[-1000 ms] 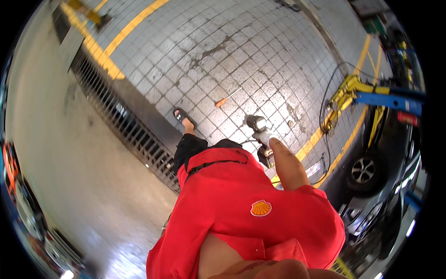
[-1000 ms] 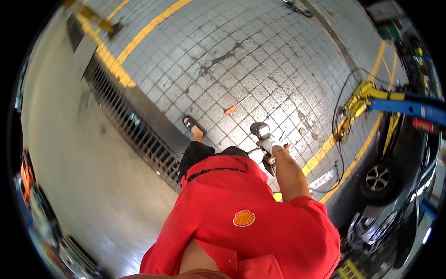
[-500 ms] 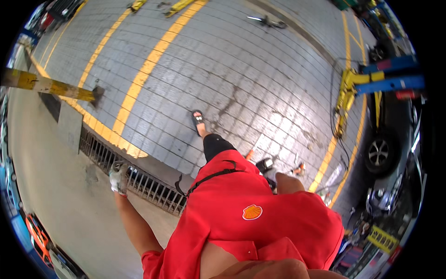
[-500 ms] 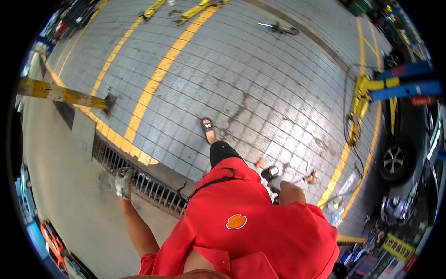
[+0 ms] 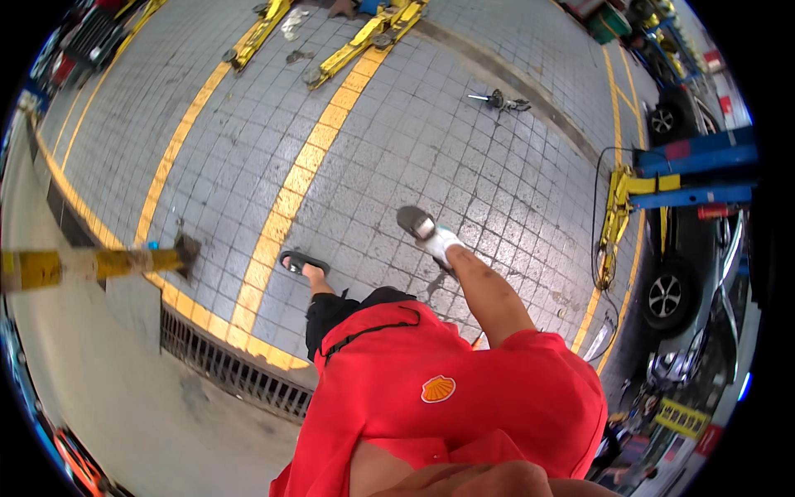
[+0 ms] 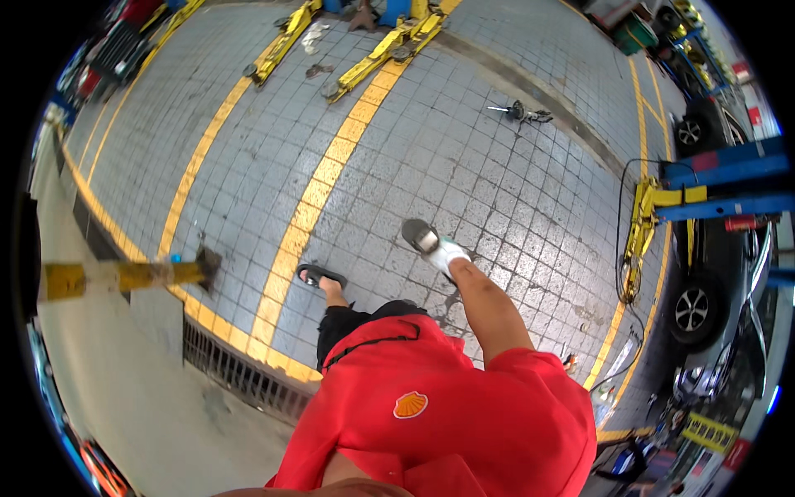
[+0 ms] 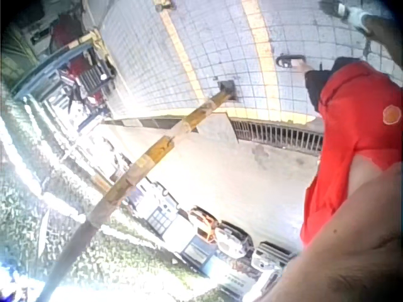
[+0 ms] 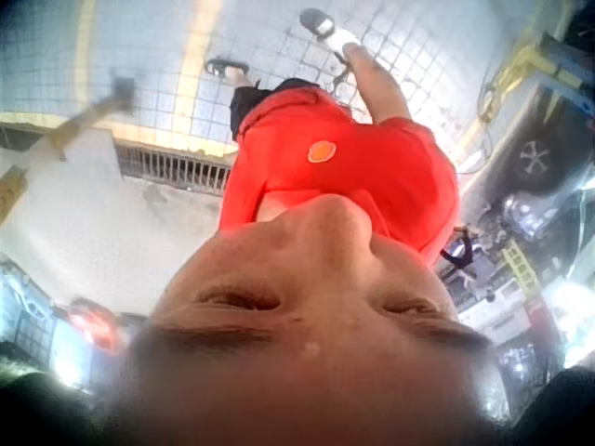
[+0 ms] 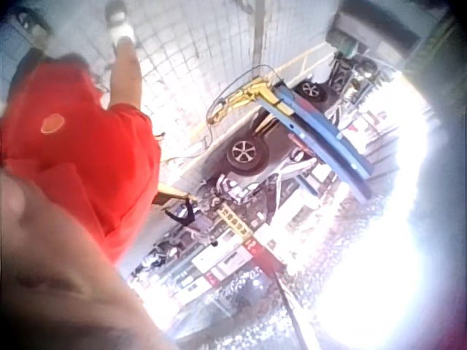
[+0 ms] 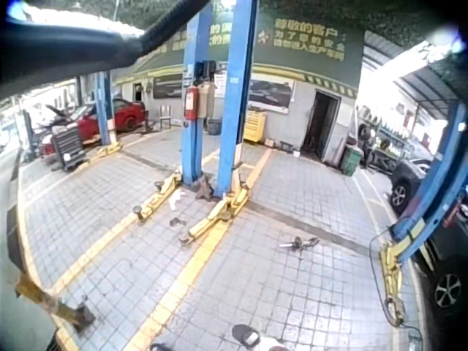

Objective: The person uses a cordless impact wrench to remove bolts from a car suspension assembly, then detaches the brake caliper and rotor. They place the components on the floor and continue to disassemble the assembly using the impact wrench.

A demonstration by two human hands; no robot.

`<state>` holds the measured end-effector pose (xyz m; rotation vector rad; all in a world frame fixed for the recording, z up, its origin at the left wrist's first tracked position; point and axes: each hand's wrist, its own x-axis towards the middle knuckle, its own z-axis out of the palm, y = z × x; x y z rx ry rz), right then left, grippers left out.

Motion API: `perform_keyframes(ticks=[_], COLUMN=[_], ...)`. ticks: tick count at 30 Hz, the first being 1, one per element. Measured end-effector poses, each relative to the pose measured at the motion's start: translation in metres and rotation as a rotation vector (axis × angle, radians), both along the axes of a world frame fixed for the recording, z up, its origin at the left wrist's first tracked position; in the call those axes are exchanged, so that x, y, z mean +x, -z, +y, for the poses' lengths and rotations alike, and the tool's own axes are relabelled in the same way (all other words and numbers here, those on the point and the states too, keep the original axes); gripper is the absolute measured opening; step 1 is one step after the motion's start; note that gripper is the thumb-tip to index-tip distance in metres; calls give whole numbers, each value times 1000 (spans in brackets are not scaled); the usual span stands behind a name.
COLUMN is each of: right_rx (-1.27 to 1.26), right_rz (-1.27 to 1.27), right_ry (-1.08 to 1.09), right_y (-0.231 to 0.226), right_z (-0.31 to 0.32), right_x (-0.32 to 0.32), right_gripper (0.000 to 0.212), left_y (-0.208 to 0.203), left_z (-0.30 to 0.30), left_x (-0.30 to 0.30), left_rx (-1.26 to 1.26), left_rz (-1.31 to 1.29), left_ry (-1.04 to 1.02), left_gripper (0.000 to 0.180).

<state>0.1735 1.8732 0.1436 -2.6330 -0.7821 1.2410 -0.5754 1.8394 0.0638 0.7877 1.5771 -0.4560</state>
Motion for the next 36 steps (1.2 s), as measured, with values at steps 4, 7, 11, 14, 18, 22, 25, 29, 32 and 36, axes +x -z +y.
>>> perform_keyframes(ticks=[4,7,11,14,18,22,25,29,32,36], right_rx=[43,-20,-199,-345,-442,-472,-202,-43,243,405], right_rz=[-45,30,347,410,263,79,24,92,94,309], right_ry=[37,115,437,386,314,298,440,464,430,340], right_y=[-12,6,61,102,156,143,99,69,39,-29], right_z=[159,245,306,361,479,616,820,1053,1197,1436], right_x=[1,-27,-50,-84,-63,-47,3,72,90,48], right_gripper=[57,44,35,30,33,36,44,51,39,19], left_y=[2,-4,-31,-136,-133,-52,-36,-18,2,8], left_z=[199,377,648,819,968,1070,1125,1220,1315,1487], left_x=[0,-9,41,125,160,128,119,115,82,25], left_rx=[28,102,481,672,716,208,68,17,15,120], left_rz=[-44,-55,-186,-254,-260,-138,-46,-80,-65,-100], left_ry=[42,-21,-261,-256,-278,-99,83,144,154,238], left_gripper=[17,18,22,23,20,19,19,19,19,20])
